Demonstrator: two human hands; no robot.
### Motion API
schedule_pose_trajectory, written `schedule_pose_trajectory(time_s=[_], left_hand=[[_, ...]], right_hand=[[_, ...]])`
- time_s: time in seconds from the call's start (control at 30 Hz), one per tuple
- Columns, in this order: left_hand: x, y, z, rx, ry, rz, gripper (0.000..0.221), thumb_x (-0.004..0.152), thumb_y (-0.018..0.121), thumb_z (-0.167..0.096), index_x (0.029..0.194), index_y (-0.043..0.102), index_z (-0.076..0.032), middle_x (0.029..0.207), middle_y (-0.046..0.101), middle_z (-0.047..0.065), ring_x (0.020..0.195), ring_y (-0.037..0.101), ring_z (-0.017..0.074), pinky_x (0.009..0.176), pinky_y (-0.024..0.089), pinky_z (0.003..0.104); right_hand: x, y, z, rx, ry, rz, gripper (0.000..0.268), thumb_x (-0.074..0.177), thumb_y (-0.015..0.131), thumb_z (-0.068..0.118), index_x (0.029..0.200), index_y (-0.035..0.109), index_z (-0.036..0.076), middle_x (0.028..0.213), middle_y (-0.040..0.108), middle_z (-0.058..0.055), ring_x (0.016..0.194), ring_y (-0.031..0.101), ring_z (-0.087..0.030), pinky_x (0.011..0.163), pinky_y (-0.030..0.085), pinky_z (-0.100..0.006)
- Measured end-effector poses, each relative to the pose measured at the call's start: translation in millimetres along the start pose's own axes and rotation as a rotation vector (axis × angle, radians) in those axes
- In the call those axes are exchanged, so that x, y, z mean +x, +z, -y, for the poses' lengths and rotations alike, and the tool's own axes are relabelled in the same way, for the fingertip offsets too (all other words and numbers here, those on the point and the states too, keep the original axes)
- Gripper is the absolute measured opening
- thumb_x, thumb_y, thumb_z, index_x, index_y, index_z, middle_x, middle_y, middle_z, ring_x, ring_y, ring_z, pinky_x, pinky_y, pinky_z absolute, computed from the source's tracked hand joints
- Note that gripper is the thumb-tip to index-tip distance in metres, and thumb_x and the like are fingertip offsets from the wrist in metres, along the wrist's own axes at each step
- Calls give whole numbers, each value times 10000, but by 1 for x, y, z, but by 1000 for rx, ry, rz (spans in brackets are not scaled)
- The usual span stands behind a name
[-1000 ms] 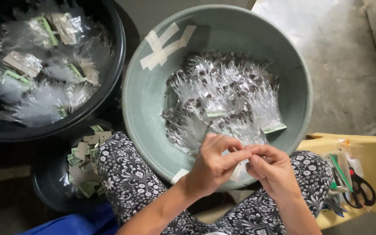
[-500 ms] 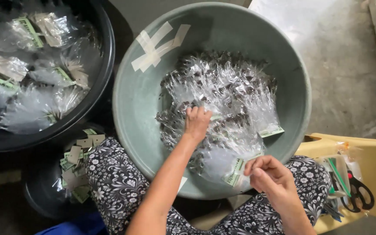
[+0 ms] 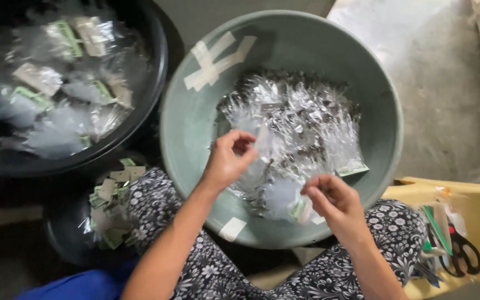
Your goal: The person picks up small fish by hand and places them into plastic bags containing water, adding a small slip of paper to each bag before moving them into a separate bucket.
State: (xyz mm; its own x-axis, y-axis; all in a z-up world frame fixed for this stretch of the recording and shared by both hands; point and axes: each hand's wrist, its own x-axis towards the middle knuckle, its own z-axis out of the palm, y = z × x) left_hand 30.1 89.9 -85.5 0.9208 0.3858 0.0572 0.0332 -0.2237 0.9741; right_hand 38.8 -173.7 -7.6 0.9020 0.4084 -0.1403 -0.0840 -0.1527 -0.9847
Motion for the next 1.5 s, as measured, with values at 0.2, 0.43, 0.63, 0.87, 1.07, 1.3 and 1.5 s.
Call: schedule_pose_trajectory(time_s=[0.2, 0.43, 0.63, 0.87, 1.07, 1.3, 1.5], left_hand=[[-40, -11, -37, -317, -179, 92, 281, 790, 731, -28, 1069, 767, -44, 821, 713, 28, 741, 660, 67, 675, 593, 227], [-75, -16, -32, -306, -179, 111, 356, 824, 723, -17, 1166, 779, -95, 857, 700, 49, 779, 670, 73, 724, 612, 237], [-80, -32, -48, -396, -58, 110, 299, 941, 564, 38, 1166, 753, -19, 904, 691, 126, 745, 741, 176, 693, 632, 323], [-86, -23, -43, -23, 203, 95, 121, 939, 655, -25, 1030, 728, -56, 827, 620, 78, 668, 722, 225, 617, 593, 325], [-97, -10, -45, -25, 152, 286, 125, 967, 610, -162, 1016, 657, -58, 847, 636, 138, 762, 706, 307, 659, 578, 394], [-92, -7, -58, -212, 14, 244, 263, 949, 672, -109, 1204, 721, -66, 1028, 741, 127, 962, 737, 220, 795, 600, 312], [-100, 3, -38, -417, -168, 179, 302, 943, 635, -25, 1232, 722, -37, 1028, 752, 96, 815, 738, 131, 716, 619, 269]], right_hand=[[41, 42, -5, -391, -395, 0, 50, 919, 733, 52, 957, 730, 85, 758, 685, -62, 549, 537, -157, 525, 462, -296], [43, 77, -14, -710, -617, 20, 159, 834, 772, 25, 927, 719, 144, 802, 672, -9, 618, 659, -217, 576, 539, -338], [31, 92, 0, -529, -568, -27, 143, 867, 791, 23, 885, 775, 164, 743, 682, 35, 475, 444, -110, 468, 423, -265], [17, 92, 17, -464, -649, 52, 184, 894, 783, 76, 1058, 799, 158, 737, 713, -5, 472, 446, -153, 487, 449, -291], [0, 64, 9, -506, -512, 90, 172, 825, 786, 34, 933, 796, 168, 713, 738, 15, 490, 485, -189, 517, 484, -299], [7, 62, 0, -573, -589, -47, 144, 854, 812, 63, 948, 769, 164, 791, 751, 25, 507, 558, -157, 546, 501, -277], [4, 69, 6, -597, -616, -19, 165, 916, 715, -31, 905, 767, 125, 830, 719, -18, 507, 547, -195, 521, 503, -289]])
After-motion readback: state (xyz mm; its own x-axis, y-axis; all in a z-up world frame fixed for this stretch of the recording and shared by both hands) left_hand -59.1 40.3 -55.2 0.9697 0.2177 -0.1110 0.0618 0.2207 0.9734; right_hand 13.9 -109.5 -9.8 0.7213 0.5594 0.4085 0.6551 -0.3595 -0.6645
